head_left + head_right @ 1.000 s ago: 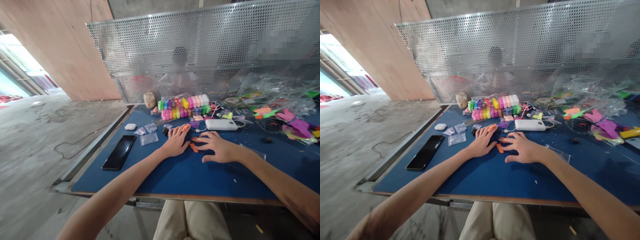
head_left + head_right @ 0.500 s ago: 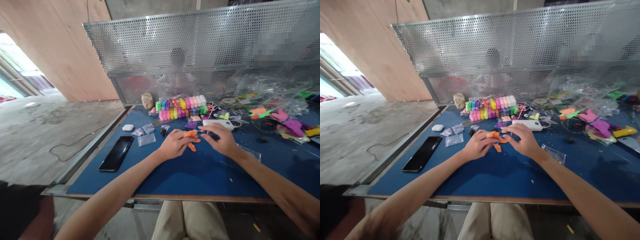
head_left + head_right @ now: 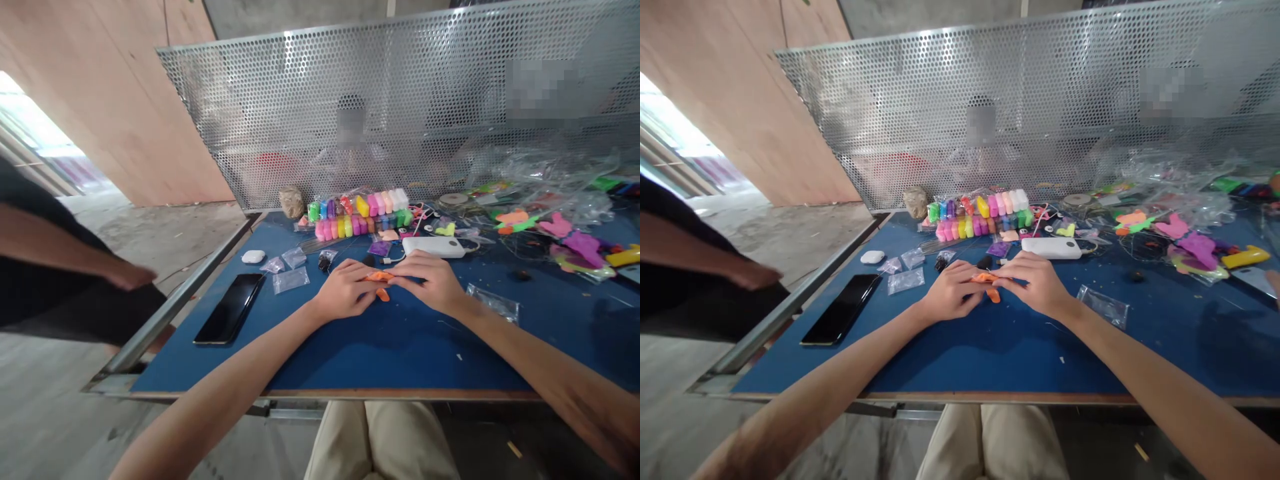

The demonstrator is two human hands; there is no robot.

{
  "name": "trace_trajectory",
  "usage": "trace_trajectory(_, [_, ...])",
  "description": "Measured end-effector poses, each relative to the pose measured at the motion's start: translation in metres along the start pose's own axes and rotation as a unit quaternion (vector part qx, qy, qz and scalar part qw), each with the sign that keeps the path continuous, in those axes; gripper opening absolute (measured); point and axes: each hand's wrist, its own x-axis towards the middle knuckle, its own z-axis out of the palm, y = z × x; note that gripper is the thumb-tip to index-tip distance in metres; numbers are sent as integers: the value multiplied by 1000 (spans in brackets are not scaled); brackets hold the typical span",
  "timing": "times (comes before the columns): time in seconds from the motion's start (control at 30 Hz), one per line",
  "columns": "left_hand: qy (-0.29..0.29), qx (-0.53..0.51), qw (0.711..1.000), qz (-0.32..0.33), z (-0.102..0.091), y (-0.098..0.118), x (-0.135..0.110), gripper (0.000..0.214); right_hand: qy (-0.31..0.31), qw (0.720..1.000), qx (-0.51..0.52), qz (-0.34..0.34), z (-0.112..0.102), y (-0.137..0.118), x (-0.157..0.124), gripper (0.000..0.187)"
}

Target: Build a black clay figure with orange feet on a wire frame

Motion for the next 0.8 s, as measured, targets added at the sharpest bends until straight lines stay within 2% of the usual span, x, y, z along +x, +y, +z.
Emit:
trace_trajectory(0.17, [-17, -47, 999, -20, 1, 1, -3, 31, 5, 1000, 0, 0, -1, 4, -2, 14])
trace_trajectory(0.33, [-31, -64, 996, -55, 4, 2, -5, 42, -45, 997, -55, -30, 1, 3, -4, 12])
trace_trajectory(0.43, [-11, -83, 995, -45, 3, 1, -3, 38, -47, 997, -60, -23, 2, 0, -2, 12])
trace_trajectory(0.47, [0, -90, 995, -46, 1, -1, -2, 35, -28, 998, -52, -1, 1, 1, -1, 13])
trace_trajectory(0.53, [27, -93, 993, -71, -3, -7, -1, 30, 59, 995, -35, 78, -4, 9, 0, 19])
trace_trajectory(0.6, [62, -78, 986, -132, -9, -17, 0, 26, 190, 964, -34, 182, -15, 24, -1, 28])
trace_trajectory(0.63, [77, -65, 980, -172, -13, -23, -1, 25, 236, 947, -47, 216, -22, 34, -3, 31])
trace_trajectory(0.7, [98, -33, 970, -220, -20, -34, -2, 22, 253, 932, -72, 251, -35, 52, -7, 33])
trace_trajectory(0.8, [85, -4, 960, -266, -29, -40, -3, 21, 188, 948, -75, 245, -46, 68, -12, 29])
